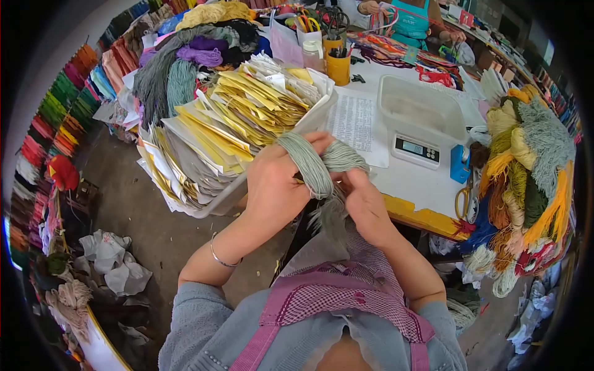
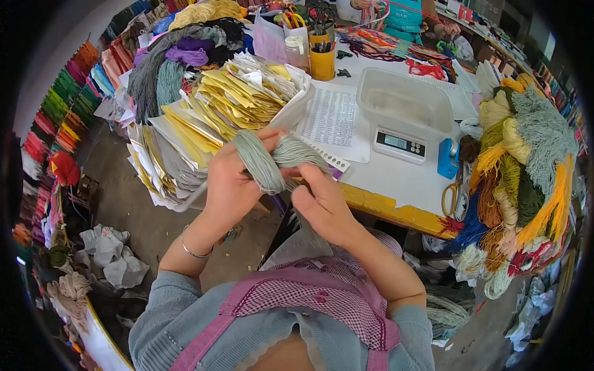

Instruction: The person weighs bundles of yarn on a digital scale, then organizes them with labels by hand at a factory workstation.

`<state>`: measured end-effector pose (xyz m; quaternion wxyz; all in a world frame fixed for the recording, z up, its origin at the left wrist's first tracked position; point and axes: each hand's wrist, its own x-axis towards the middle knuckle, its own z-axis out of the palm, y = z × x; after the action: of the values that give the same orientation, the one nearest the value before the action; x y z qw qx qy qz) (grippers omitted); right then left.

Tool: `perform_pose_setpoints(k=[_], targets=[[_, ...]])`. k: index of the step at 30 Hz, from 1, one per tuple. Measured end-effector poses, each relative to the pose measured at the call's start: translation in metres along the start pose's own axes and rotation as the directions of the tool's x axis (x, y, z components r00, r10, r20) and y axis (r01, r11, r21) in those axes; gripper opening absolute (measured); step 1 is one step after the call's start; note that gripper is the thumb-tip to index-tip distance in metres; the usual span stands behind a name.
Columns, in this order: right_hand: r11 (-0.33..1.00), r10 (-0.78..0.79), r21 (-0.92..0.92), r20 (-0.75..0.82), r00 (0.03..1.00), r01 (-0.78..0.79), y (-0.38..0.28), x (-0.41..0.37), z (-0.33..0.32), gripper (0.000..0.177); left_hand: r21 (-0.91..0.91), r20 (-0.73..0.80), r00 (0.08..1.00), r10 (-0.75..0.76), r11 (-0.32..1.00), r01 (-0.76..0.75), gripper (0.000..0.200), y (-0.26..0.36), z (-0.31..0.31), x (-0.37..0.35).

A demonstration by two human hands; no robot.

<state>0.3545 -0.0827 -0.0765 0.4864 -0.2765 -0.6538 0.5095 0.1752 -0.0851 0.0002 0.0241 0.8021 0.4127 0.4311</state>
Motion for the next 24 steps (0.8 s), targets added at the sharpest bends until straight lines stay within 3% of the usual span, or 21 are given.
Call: perform_pose_setpoints(k=[1, 2, 3, 5, 6, 7, 8, 9, 10, 11, 12, 13, 14, 15, 17, 18, 19, 21, 22, 23, 24], targets=[[0.992, -0.073, -0.098, 0.04, 0.997, 0.076, -0.005, 0.001, 0.001, 0.047, 0.027, 0.039, 0.999, -0.003, 1.0, 0.002, 0.036, -0.003, 0.0, -0.001], [0.983, -0.152, -0.108, -0.017, 0.988, 0.149, -0.013, 0.004, 0.008, 0.043, 0.099, 0.097, 0.989, -0.115, 0.989, 0.106, 0.024, -0.002, -0.001, -0.005], [0.983, -0.148, -0.109, -0.013, 0.989, 0.146, -0.016, 0.004, 0.003, 0.043, 0.097, 0.095, 0.988, -0.12, 0.989, 0.111, 0.024, -0.004, -0.004, -0.006], [0.972, 0.201, -0.132, 0.054, 0.978, -0.193, -0.016, -0.001, -0.014, 0.04, -0.091, 0.361, 0.906, -0.221, 0.959, 0.27, 0.022, -0.011, -0.021, -0.01], [0.978, 0.2, 0.059, 0.03, 0.979, -0.202, -0.011, -0.004, -0.02, 0.029, -0.261, 0.455, 0.884, -0.106, 0.933, 0.246, 0.017, -0.022, -0.034, -0.007], [0.971, 0.239, 0.028, -0.026, 0.971, -0.238, 0.0, -0.01, -0.032, 0.024, -0.451, 0.456, 0.847, -0.272, 0.75, 0.484, 0.011, -0.025, -0.054, -0.008], [0.962, 0.27, -0.004, -0.084, 0.959, -0.271, 0.012, -0.018, -0.048, 0.019, -0.605, 0.488, 0.768, -0.414, 0.474, 0.64, 0.011, -0.023, -0.074, -0.004], [0.92, 0.39, 0.063, -0.071, 0.918, -0.386, 0.015, -0.026, -0.062, 0.014, -0.633, 0.454, 0.794, -0.404, 0.482, 0.607, 0.011, -0.028, -0.088, -0.001], [0.926, 0.376, -0.002, -0.066, 0.924, -0.377, 0.019, -0.036, -0.06, 0.016, -0.662, 0.414, 0.818, -0.398, 0.485, 0.571, 0.011, -0.032, -0.094, 0.001], [0.931, 0.355, -0.066, -0.058, 0.933, -0.359, 0.02, -0.038, -0.055, 0.018, -0.666, 0.402, 0.821, -0.405, 0.486, 0.566, 0.011, -0.036, -0.094, 0.006], [0.957, 0.289, 0.008, -0.001, 0.957, -0.289, 0.021, -0.037, -0.049, 0.024, -0.737, 0.446, 0.828, -0.34, 0.384, 0.556, 0.012, -0.038, -0.094, 0.013], [0.975, 0.106, -0.202, 0.051, 0.993, -0.094, 0.019, -0.032, -0.044, 0.03, -0.791, 0.488, 0.83, -0.271, 0.265, 0.552, 0.014, -0.038, -0.092, 0.015], [0.909, -0.074, -0.396, 0.143, 0.987, 0.126, 0.01, -0.019, -0.039, 0.036, -0.799, 0.505, 0.827, -0.248, 0.229, 0.556, 0.017, -0.033, -0.087, 0.018], [0.826, -0.141, -0.513, 0.213, 0.967, 0.234, -0.01, -0.007, -0.024, 0.055, -0.763, 0.526, 0.806, -0.272, 0.269, 0.588, 0.017, -0.02, -0.078, 0.022], [0.958, -0.043, -0.264, 0.251, 0.967, 0.111, -0.04, 0.002, 0.004, 0.068, -0.654, 0.606, 0.75, -0.263, 0.371, 0.659, 0.02, -0.006, -0.06, 0.024], [0.999, 0.028, 0.024, 0.225, 0.974, -0.035, -0.028, 0.005, 0.02, 0.064, -0.689, 0.571, 0.776, -0.27, 0.357, 0.631, 0.024, -0.006, -0.053, 0.024], [0.992, 0.019, 0.114, 0.234, 0.972, -0.047, -0.028, 0.009, 0.024, 0.058, -0.721, 0.537, 0.797, -0.275, 0.34, 0.604, 0.029, -0.006, -0.046, 0.019], [0.923, 0.086, 0.357, 0.171, 0.981, -0.143, -0.052, 0.016, 0.035, 0.041, -0.755, 0.396, 0.882, -0.257, 0.456, 0.472, 0.047, -0.011, -0.03, -0.003], [0.899, 0.064, 0.41, 0.224, 0.973, -0.153, -0.052, 0.022, 0.037, 0.037, -0.688, 0.486, 0.845, -0.222, 0.5, 0.527, 0.061, -0.01, -0.033, -0.016], [0.871, 0.045, 0.461, 0.267, 0.963, -0.168, -0.052, 0.028, 0.035, 0.034, -0.617, 0.606, 0.714, -0.35, 0.359, 0.7, 0.068, -0.014, -0.037, -0.039], [0.88, 0.148, 0.39, 0.317, 0.937, -0.271, -0.053, 0.029, 0.034, 0.024, -0.619, 0.638, 0.7, -0.321, 0.327, 0.714, 0.067, -0.015, -0.042, -0.051]])
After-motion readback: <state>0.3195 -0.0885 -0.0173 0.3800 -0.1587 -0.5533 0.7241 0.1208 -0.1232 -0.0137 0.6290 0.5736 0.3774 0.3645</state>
